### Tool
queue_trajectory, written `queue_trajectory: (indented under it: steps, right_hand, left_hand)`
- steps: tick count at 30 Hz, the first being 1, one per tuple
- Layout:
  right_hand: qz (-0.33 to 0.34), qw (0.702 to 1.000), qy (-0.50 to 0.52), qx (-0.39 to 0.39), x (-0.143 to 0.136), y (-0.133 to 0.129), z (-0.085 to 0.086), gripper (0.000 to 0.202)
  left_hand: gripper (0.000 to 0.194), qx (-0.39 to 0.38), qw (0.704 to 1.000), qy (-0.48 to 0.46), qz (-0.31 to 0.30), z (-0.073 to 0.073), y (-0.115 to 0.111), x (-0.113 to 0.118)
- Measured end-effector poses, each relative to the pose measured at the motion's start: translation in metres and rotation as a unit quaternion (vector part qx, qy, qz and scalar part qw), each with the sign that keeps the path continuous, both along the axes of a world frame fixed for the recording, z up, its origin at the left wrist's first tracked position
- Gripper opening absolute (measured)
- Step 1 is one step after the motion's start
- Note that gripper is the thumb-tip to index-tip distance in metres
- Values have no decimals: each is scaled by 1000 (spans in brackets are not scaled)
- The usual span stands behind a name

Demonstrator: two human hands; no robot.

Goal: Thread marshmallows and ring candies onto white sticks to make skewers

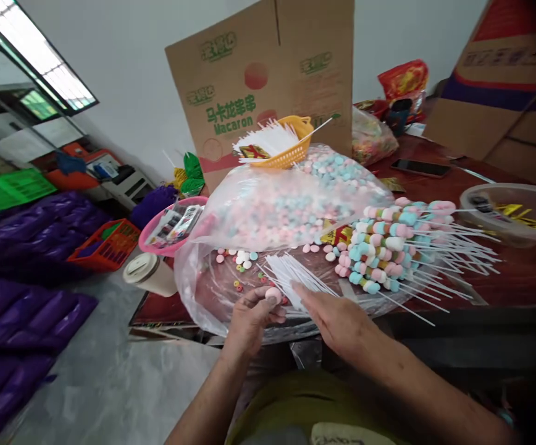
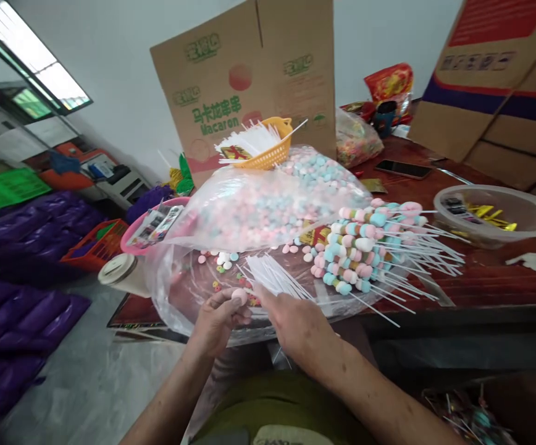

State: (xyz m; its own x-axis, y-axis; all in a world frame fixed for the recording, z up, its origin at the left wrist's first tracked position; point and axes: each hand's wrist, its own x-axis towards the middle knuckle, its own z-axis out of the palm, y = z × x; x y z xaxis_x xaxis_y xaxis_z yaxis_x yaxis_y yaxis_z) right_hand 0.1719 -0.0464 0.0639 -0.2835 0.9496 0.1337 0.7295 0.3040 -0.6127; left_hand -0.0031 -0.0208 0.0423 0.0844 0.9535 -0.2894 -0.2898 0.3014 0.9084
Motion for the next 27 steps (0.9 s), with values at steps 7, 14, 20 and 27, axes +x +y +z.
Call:
queue_trajectory:
  steps: [7, 14, 20, 27]
  right_hand:
    - [-5, 951, -308, -22, -29, -17, 1, 57]
    - [-11, 934, -357, 1, -44, -12, 1, 52]
    - [-15, 937, -348, 23, -53, -9, -7, 46]
    - [-14, 927, -374, -2, -74, 6, -11, 42]
  left_hand:
    - [29, 85, 991, 70, 73, 7, -5, -3]
    - [26, 136, 979, 131, 74, -5, -10, -11]
    - [24, 172, 961, 208, 64, -18, -5, -17]
    - [20, 248, 896, 360, 83, -28, 0, -16]
